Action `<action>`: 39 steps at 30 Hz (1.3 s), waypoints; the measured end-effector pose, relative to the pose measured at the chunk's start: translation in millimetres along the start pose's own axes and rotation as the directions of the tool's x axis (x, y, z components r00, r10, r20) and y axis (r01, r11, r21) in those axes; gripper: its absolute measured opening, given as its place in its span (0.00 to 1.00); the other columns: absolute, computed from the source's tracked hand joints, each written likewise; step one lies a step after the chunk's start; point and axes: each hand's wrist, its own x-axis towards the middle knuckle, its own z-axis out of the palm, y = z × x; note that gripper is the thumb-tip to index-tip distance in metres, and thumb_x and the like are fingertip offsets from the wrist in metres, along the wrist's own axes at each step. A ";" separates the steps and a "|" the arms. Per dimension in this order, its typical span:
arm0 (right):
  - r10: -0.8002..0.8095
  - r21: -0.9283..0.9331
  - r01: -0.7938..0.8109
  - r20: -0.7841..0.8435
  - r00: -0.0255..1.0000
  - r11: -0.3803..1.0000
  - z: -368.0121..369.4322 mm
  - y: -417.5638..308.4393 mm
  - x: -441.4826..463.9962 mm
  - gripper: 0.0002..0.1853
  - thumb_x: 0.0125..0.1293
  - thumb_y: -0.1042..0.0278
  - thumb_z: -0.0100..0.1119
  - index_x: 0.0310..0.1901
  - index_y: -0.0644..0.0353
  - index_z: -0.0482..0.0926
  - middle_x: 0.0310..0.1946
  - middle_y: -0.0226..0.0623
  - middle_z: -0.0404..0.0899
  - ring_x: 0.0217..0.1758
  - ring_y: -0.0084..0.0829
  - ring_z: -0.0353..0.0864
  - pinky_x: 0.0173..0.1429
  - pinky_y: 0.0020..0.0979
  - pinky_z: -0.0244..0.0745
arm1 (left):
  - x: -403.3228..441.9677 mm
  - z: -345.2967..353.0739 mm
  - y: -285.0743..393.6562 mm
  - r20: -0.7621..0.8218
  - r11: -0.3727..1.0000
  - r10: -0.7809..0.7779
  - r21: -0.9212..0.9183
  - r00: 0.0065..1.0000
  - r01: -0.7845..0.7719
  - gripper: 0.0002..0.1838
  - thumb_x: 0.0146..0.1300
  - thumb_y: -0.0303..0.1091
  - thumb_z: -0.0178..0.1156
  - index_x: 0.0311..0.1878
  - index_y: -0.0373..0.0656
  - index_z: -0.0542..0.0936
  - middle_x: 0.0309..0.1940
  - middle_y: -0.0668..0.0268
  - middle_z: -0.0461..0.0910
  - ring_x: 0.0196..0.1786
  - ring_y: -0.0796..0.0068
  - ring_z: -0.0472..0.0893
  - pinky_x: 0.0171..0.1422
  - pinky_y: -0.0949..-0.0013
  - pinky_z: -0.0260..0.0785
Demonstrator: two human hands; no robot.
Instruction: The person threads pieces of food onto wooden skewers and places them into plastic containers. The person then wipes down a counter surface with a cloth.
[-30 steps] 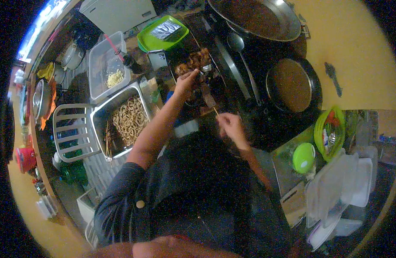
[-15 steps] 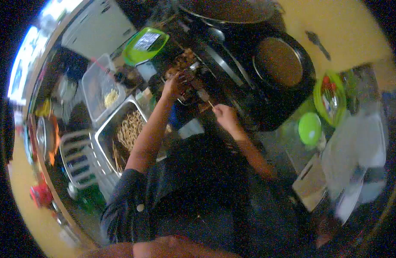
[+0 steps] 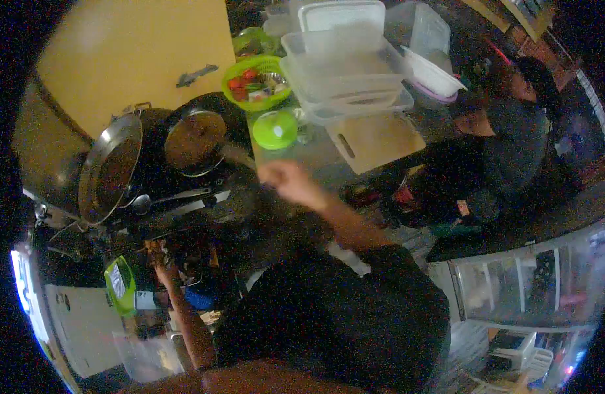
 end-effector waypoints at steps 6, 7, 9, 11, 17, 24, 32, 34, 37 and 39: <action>-0.158 -0.639 -0.111 -0.348 0.924 0.762 -221.4 -18.7 62.5 0.11 0.60 0.61 0.56 0.41 0.55 0.80 0.36 0.39 0.81 0.37 0.34 0.80 0.45 0.31 0.73 | -4.8 11.7 20.8 -0.026 0.990 0.027 0.141 0.999 -0.023 0.26 0.48 0.34 0.62 0.52 0.37 0.73 0.53 0.49 0.70 0.59 0.52 0.66 0.61 0.57 0.60; -0.193 -0.733 -0.131 -0.340 0.921 0.667 -257.9 -16.5 74.8 0.11 0.59 0.59 0.56 0.40 0.53 0.80 0.36 0.39 0.81 0.37 0.35 0.80 0.44 0.32 0.73 | -4.4 14.4 26.9 -0.078 0.979 0.126 0.172 0.989 -0.111 0.25 0.48 0.33 0.62 0.52 0.37 0.74 0.53 0.49 0.70 0.58 0.52 0.66 0.60 0.57 0.60; -0.133 -0.762 -0.139 -0.284 0.950 0.632 -327.4 3.7 107.7 0.13 0.55 0.55 0.59 0.38 0.51 0.81 0.35 0.36 0.81 0.36 0.37 0.80 0.43 0.32 0.73 | 2.9 22.5 37.4 -0.117 0.990 0.129 0.065 0.985 -0.122 0.23 0.47 0.31 0.61 0.50 0.37 0.75 0.51 0.51 0.72 0.57 0.53 0.68 0.59 0.57 0.62; -0.038 -0.832 -0.156 -0.208 0.977 0.533 -360.2 12.0 135.0 0.12 0.54 0.61 0.59 0.37 0.56 0.81 0.30 0.36 0.81 0.31 0.29 0.78 0.39 0.29 0.71 | 5.1 32.3 61.1 -0.266 0.998 -0.055 -0.025 0.962 0.050 0.20 0.46 0.29 0.60 0.46 0.36 0.77 0.44 0.54 0.76 0.52 0.55 0.72 0.55 0.58 0.65; 0.385 -0.794 -0.204 0.042 0.922 0.573 -388.3 52.1 185.8 0.12 0.52 0.63 0.61 0.36 0.59 0.81 0.27 0.33 0.80 0.29 0.25 0.77 0.35 0.28 0.71 | 17.1 31.8 106.0 -0.114 0.998 -0.041 -0.051 0.993 0.036 0.17 0.45 0.30 0.60 0.41 0.34 0.78 0.42 0.49 0.76 0.45 0.53 0.75 0.50 0.57 0.67; 0.330 -0.814 0.145 0.382 0.864 0.562 -401.2 112.3 207.0 0.11 0.52 0.63 0.60 0.35 0.58 0.81 0.29 0.31 0.81 0.31 0.24 0.76 0.38 0.29 0.71 | 7.7 61.8 90.4 -0.197 0.999 -0.038 -0.027 0.980 0.033 0.18 0.46 0.31 0.59 0.43 0.34 0.77 0.43 0.47 0.75 0.47 0.52 0.74 0.52 0.56 0.66; -0.050 -0.927 -0.212 -0.238 0.970 0.311 -448.9 105.8 204.1 0.19 0.52 0.54 0.60 0.39 0.61 0.79 0.35 0.43 0.80 0.40 0.32 0.77 0.44 0.35 0.70 | 14.3 52.1 155.2 -0.045 0.970 -0.117 -0.217 0.992 0.105 0.21 0.47 0.31 0.58 0.47 0.35 0.76 0.45 0.52 0.76 0.48 0.57 0.75 0.54 0.60 0.66; -0.102 -0.916 -0.287 -0.325 0.940 0.279 -470.6 93.6 190.1 0.26 0.51 0.50 0.59 0.43 0.65 0.77 0.43 0.50 0.77 0.49 0.45 0.75 0.51 0.39 0.70 | 11.7 58.1 129.3 -0.130 0.992 -0.112 -0.074 0.985 0.103 0.21 0.48 0.31 0.58 0.48 0.35 0.76 0.44 0.53 0.77 0.46 0.59 0.76 0.52 0.61 0.67; 0.053 -0.894 -0.261 -0.260 0.964 0.363 -490.2 128.1 195.4 0.21 0.53 0.50 0.61 0.39 0.60 0.79 0.30 0.39 0.81 0.33 0.31 0.80 0.35 0.32 0.72 | 7.4 60.0 125.6 -0.176 0.987 -0.155 -0.070 0.972 0.144 0.21 0.48 0.30 0.58 0.48 0.34 0.76 0.42 0.54 0.78 0.44 0.61 0.77 0.51 0.63 0.68; 0.224 -0.752 -0.317 -0.227 0.948 0.579 -494.7 136.6 196.3 0.20 0.54 0.51 0.60 0.39 0.60 0.80 0.31 0.37 0.81 0.32 0.30 0.80 0.35 0.31 0.72 | 5.4 58.8 136.6 -0.160 0.970 -0.179 -0.192 0.971 0.147 0.21 0.49 0.31 0.59 0.48 0.34 0.76 0.42 0.54 0.78 0.44 0.63 0.77 0.50 0.64 0.68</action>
